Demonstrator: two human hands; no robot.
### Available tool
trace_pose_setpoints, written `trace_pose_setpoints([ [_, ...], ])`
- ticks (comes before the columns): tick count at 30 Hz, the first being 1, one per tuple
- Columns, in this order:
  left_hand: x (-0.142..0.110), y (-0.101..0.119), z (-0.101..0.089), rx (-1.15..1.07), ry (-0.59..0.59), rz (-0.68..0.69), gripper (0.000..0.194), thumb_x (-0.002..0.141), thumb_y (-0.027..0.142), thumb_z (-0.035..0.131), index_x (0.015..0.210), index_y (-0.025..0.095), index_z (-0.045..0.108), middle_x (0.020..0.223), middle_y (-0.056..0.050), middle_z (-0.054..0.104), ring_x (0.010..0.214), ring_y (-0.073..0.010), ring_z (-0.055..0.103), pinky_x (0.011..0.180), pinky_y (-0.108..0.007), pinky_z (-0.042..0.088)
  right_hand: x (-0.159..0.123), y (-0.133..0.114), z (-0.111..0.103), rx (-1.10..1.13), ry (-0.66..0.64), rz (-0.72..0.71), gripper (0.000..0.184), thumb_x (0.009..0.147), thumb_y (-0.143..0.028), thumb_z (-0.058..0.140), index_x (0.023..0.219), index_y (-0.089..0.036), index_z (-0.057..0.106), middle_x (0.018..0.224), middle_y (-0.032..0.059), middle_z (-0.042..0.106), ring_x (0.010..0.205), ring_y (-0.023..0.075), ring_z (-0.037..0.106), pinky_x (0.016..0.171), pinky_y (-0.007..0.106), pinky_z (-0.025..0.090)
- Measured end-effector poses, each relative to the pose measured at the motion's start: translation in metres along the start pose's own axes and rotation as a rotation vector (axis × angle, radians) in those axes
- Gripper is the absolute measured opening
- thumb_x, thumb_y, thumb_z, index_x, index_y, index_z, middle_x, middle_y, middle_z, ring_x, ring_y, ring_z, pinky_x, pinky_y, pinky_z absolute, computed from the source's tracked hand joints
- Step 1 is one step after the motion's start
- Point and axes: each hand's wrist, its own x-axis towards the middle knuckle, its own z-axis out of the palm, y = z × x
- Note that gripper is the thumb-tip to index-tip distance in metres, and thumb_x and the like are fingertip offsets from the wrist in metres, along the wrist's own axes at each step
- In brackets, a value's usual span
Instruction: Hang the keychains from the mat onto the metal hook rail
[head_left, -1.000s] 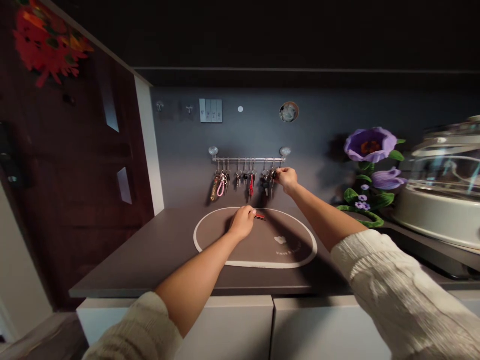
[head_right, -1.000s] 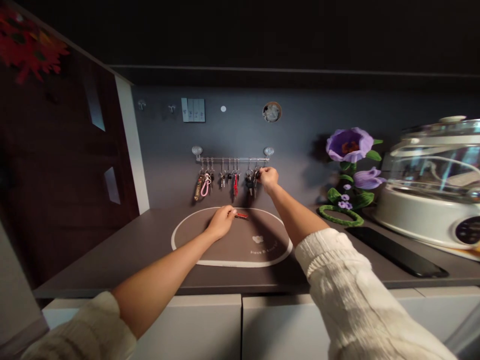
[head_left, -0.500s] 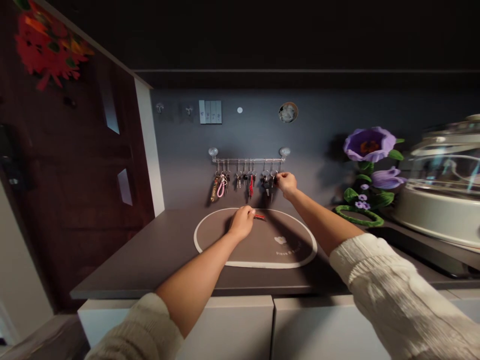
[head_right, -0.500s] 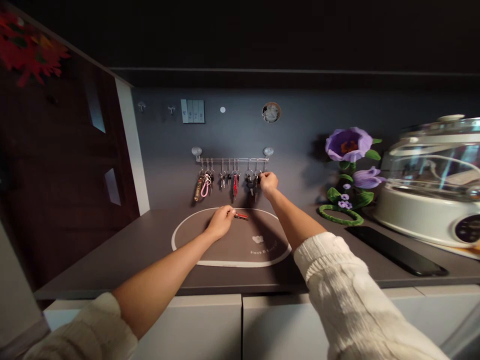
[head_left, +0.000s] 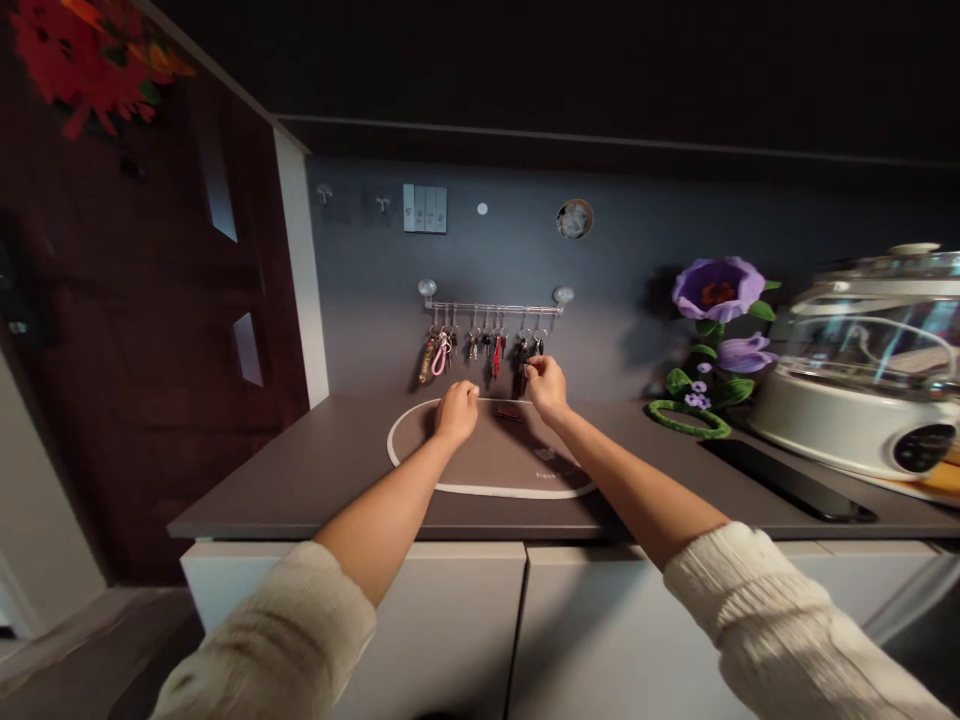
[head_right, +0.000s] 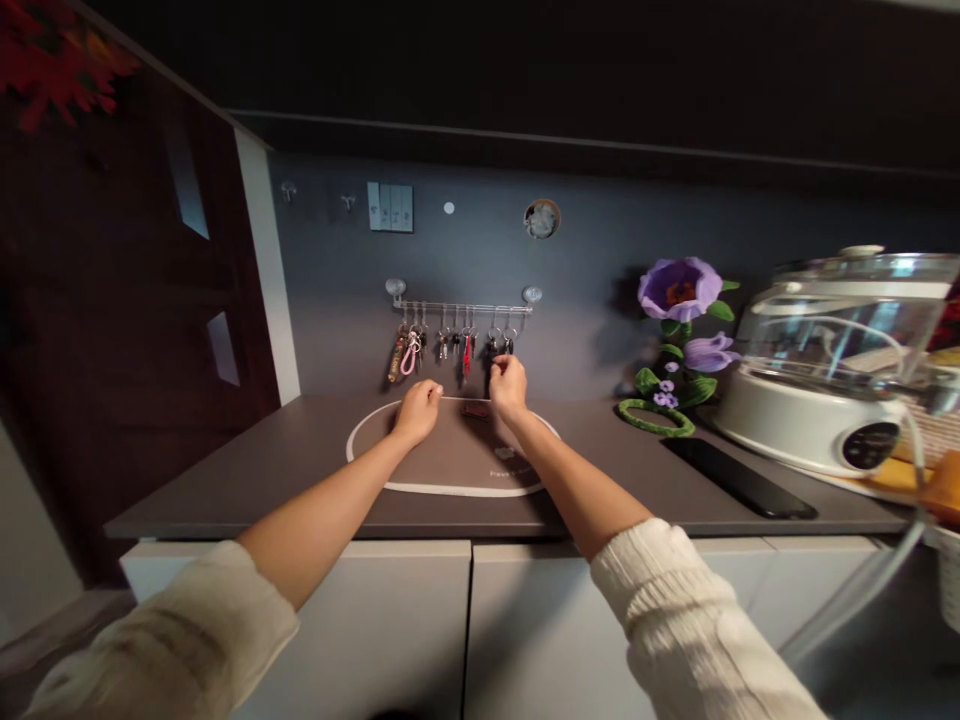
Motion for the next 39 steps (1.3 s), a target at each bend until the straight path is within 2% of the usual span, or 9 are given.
trace_pose_setpoints([
  [4,0.000,-0.004,-0.004,0.062,-0.005,-0.036,0.023,0.086,0.023,0.035,0.081,0.017,0.056,0.091,-0.008,0.061,0.088,-0.0157,0.054,0.078,-0.027,0.038,-0.024,0.002,0.003,0.009,-0.079,-0.003,0.019,0.075,-0.022,0.043,0.087,-0.015,0.057,0.090,0.0080,0.063,0.081,0.0159,0.056,0.077,0.029,0.042],
  [8,-0.001,-0.005,-0.004,0.109,-0.042,-0.047,0.023,0.087,0.024,0.034,0.083,0.017,0.056,0.093,-0.009,0.061,0.089,-0.0154,0.054,0.078,-0.026,0.038,-0.039,0.006,0.000,-0.098,-0.220,0.011,0.017,0.075,-0.019,0.046,0.085,-0.015,0.059,0.086,0.0066,0.064,0.078,0.0146,0.057,0.076,0.027,0.042],
  [12,-0.001,-0.006,-0.002,0.141,-0.094,-0.044,0.025,0.087,0.025,0.033,0.084,0.017,0.057,0.094,-0.009,0.061,0.090,-0.0158,0.054,0.079,-0.026,0.038,-0.045,0.009,-0.001,-0.232,-0.341,0.014,0.014,0.074,-0.015,0.050,0.083,-0.015,0.062,0.084,0.0057,0.066,0.076,0.0132,0.058,0.073,0.024,0.042],
  [18,0.000,-0.008,0.001,0.147,-0.155,-0.055,0.024,0.086,0.027,0.037,0.085,0.017,0.059,0.096,-0.009,0.062,0.091,-0.0170,0.055,0.079,-0.027,0.039,-0.042,0.011,0.007,-0.417,-0.486,-0.034,0.014,0.076,-0.021,0.056,0.082,-0.013,0.066,0.084,0.0080,0.067,0.075,0.0141,0.060,0.067,0.020,0.041],
  [24,0.000,-0.010,0.003,0.133,-0.211,-0.086,0.020,0.083,0.024,0.042,0.086,0.018,0.060,0.096,-0.009,0.063,0.086,-0.0176,0.057,0.076,-0.028,0.041,-0.038,0.015,0.019,-0.548,-0.483,-0.122,0.024,0.074,-0.033,0.059,0.082,-0.014,0.068,0.083,0.0101,0.066,0.074,0.0155,0.059,0.067,0.022,0.041],
  [30,-0.001,-0.010,0.004,0.110,-0.220,-0.074,0.016,0.080,0.020,0.046,0.081,0.019,0.061,0.090,-0.008,0.064,0.082,-0.0178,0.057,0.074,-0.029,0.042,-0.037,0.018,0.023,-0.590,-0.439,-0.177,0.019,0.075,-0.026,0.056,0.082,-0.013,0.068,0.086,0.0127,0.063,0.078,0.0178,0.058,0.072,0.026,0.040],
  [39,-0.001,-0.010,0.005,0.087,-0.211,-0.017,0.016,0.079,0.016,0.046,0.083,0.019,0.061,0.090,-0.007,0.063,0.086,-0.0166,0.056,0.080,-0.029,0.042,-0.042,0.011,0.021,-0.567,-0.472,-0.232,0.018,0.077,-0.021,0.051,0.082,-0.013,0.066,0.088,0.0119,0.060,0.081,0.0185,0.056,0.074,0.026,0.040],
])
